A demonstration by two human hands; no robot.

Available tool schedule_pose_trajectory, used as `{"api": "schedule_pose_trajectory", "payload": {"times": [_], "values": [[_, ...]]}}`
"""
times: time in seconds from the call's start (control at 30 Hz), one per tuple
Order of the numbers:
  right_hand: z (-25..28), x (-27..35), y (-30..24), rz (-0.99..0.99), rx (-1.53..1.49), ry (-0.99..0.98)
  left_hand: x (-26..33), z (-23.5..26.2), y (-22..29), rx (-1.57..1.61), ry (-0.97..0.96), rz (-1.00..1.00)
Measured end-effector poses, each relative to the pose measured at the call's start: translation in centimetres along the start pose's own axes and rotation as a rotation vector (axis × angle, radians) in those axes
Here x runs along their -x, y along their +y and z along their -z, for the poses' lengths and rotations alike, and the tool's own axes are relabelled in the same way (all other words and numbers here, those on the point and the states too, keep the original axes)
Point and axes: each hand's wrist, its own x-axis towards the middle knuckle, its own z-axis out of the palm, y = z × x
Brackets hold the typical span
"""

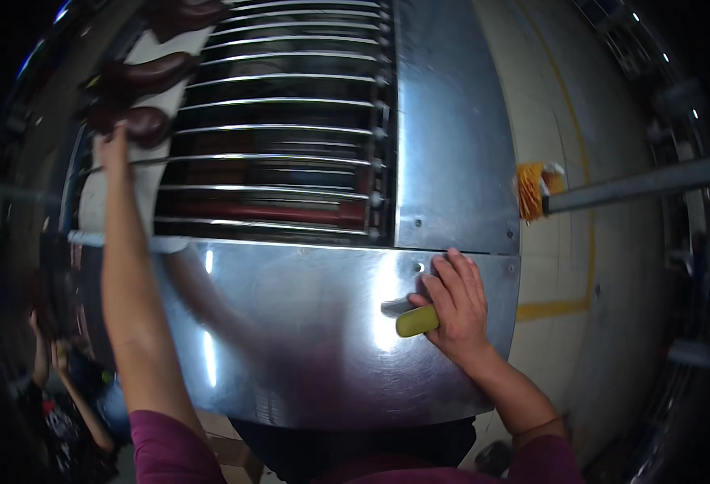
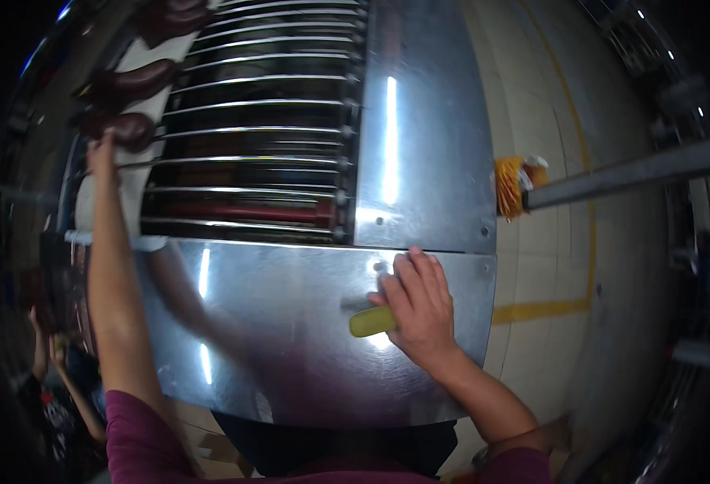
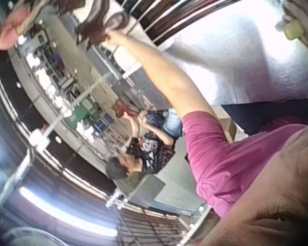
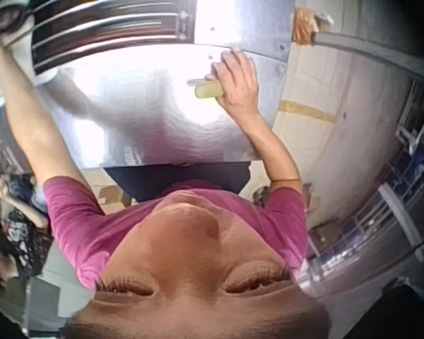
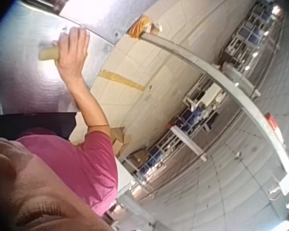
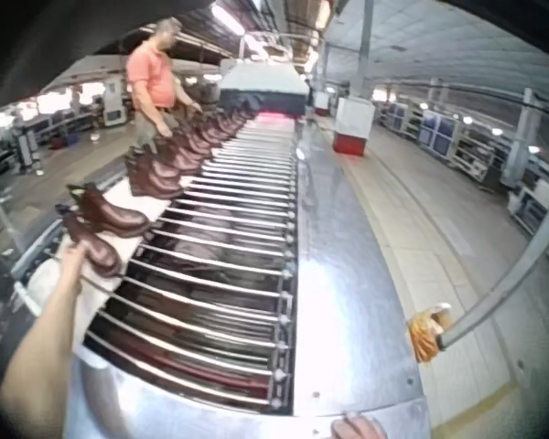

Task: Clean and brush leather boots using a handheld tool in a factory setting.

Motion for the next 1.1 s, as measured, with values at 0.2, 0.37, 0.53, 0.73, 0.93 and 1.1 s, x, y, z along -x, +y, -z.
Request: {"api": "schedule_pose_trajectory", "payload": {"times": [0.2, 0.37, 0.53, 0.73, 0.93, 1.1], "values": [[-0.6, 0.0, 1.1, -0.011, -0.028, -0.023, -10.4, -1.3, -2.3, -0.058, 0.222, 0.333], [-0.5, 0.2, 1.2, -0.025, 0.002, -0.06, -8.8, -4.3, -2.6, -0.201, 0.412, 0.337], [-0.8, 0.1, 1.0, 0.013, -0.044, -0.001, -10.8, 0.2, -0.6, 0.115, 0.205, 0.582], [-1.1, 0.3, 0.9, 0.021, -0.074, 0.024, -0.5, 3.1, 3.3, 0.567, 0.0, 0.714], [-1.0, 1.8, 1.6, 0.035, -0.073, 0.101, 24.2, 7.9, 13.3, 0.934, -0.076, 0.369], [-1.3, 1.7, 1.1, 0.054, -0.062, 0.119, 43.8, 13.0, 15.5, 1.02, -0.378, 0.564]]}}
